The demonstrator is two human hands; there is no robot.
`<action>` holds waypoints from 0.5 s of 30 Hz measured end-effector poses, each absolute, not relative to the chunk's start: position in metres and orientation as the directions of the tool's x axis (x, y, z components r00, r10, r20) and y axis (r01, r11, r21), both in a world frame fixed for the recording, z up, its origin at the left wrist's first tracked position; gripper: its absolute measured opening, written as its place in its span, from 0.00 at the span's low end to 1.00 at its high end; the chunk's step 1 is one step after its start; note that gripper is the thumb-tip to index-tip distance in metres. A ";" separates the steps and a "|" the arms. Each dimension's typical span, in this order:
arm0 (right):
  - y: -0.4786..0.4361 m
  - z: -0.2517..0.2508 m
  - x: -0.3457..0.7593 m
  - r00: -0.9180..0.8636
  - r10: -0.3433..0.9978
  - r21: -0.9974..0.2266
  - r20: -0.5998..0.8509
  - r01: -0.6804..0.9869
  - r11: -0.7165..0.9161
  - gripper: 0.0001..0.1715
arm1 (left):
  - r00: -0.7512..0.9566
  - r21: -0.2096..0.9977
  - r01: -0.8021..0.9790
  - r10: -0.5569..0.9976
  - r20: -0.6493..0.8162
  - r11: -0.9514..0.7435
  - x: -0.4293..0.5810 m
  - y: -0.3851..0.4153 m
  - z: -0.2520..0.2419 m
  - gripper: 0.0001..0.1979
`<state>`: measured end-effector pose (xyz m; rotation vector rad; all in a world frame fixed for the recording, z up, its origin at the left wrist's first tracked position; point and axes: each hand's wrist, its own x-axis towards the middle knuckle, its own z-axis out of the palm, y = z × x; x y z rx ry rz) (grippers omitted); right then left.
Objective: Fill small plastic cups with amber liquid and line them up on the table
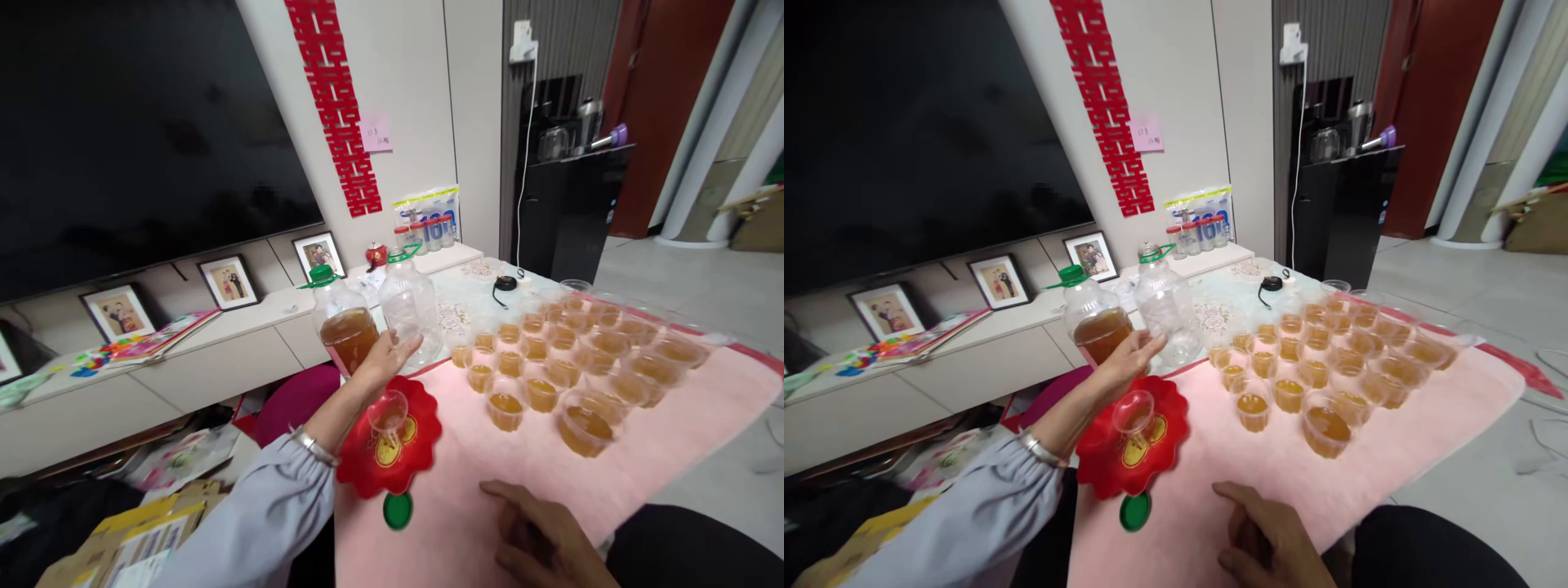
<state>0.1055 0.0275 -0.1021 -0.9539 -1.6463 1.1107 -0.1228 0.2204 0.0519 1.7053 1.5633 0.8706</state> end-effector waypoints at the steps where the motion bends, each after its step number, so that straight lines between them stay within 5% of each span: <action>1: 0.026 -0.097 0.105 -0.285 0.934 -0.956 0.216 0.134 0.262 0.27 | 0.129 0.791 0.604 0.992 0.015 -0.091 -0.129 0.211 0.058 0.38; 6: 0.023 -0.084 0.104 -0.307 0.936 -0.967 0.171 0.129 0.218 0.26 | 0.317 0.551 0.807 0.943 -0.100 -0.213 -0.151 0.167 0.079 0.45; 11: 0.024 -0.079 0.100 -0.294 0.932 -0.964 0.211 0.098 0.249 0.27 | 0.305 0.353 0.907 0.936 -0.176 -0.229 -0.156 0.149 0.070 0.40; 15: 0.024 -0.077 0.099 -0.278 0.923 -0.954 0.266 0.063 0.294 0.27 | 0.272 0.302 0.926 0.954 -0.124 -0.224 -0.158 0.149 0.055 0.36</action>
